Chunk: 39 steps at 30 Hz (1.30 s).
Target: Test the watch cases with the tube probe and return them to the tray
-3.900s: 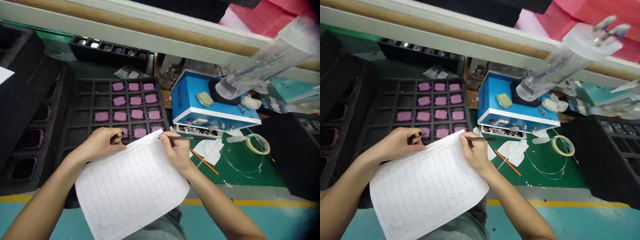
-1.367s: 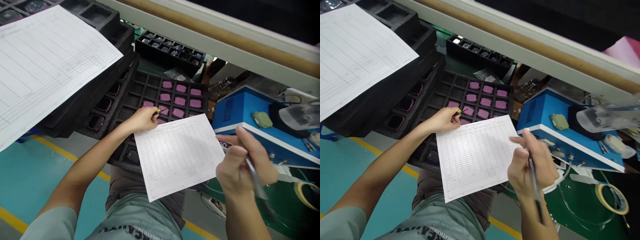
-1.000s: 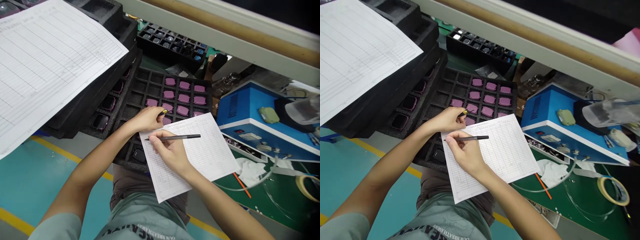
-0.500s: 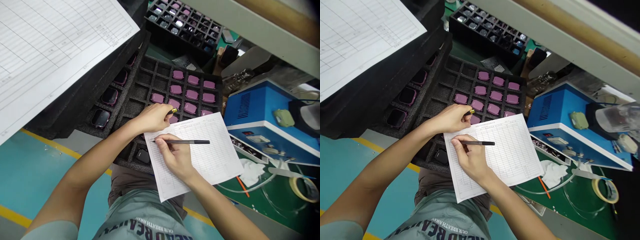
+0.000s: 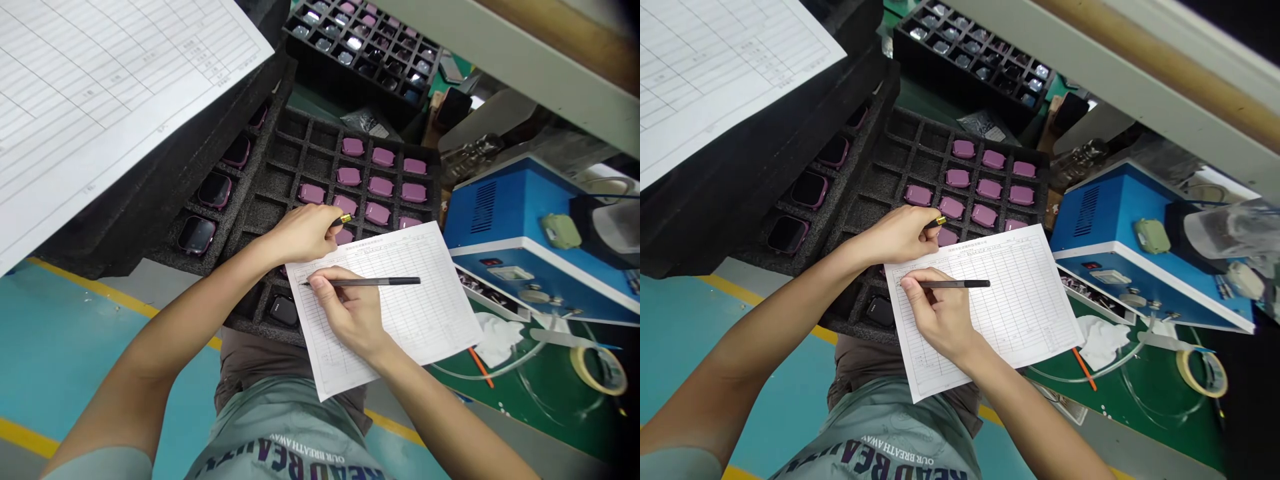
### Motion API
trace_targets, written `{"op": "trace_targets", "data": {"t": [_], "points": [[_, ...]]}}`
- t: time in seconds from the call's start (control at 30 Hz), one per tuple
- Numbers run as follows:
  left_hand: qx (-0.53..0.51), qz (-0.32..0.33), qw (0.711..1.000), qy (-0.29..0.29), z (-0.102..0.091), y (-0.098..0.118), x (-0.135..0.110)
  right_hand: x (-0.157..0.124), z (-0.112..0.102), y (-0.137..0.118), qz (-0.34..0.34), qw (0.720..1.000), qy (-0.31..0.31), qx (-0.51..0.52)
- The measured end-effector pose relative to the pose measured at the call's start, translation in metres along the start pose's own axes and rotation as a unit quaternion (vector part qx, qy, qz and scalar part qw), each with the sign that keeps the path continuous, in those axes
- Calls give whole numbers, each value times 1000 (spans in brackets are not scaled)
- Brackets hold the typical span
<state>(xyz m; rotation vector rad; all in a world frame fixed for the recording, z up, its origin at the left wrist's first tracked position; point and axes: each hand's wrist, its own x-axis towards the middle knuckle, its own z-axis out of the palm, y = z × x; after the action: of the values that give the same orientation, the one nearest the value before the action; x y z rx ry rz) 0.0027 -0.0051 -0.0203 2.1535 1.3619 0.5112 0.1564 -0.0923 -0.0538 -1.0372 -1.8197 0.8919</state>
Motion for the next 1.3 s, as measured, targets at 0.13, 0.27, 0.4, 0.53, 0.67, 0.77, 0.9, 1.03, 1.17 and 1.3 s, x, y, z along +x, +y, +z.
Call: {"op": "trace_targets", "data": {"t": [0.13,0.27,0.4,0.53,0.67,0.77,0.9,1.03,1.17,1.3], "points": [[2,-4,1000,0,-1,1,-1,0,0,1,-5,1000,6,1],[-2,-2,1000,1,-3,2,-1,0,0,0,-24,1000,3,8],[0,-1,1000,4,-2,2,-1,0,0,0,-22,1000,8,7],[5,-4,1000,0,-2,2,0,0,0,1,-23,1000,8,8],[7,-6,1000,3,-3,3,-1,0,1,2,-25,1000,12,8],[8,-5,1000,6,-4,3,-1,0,0,1,-32,999,10,4],[12,3,1000,13,-3,2,0,1,0,0,-33,999,10,6],[14,6,1000,15,-2,0,1,1,1,1,-19,1000,21,10],[7,6,1000,14,-3,0,0,1,2,2,-19,999,30,11],[8,0,1000,8,-5,1,0,2,2,1,-30,999,27,13]]}}
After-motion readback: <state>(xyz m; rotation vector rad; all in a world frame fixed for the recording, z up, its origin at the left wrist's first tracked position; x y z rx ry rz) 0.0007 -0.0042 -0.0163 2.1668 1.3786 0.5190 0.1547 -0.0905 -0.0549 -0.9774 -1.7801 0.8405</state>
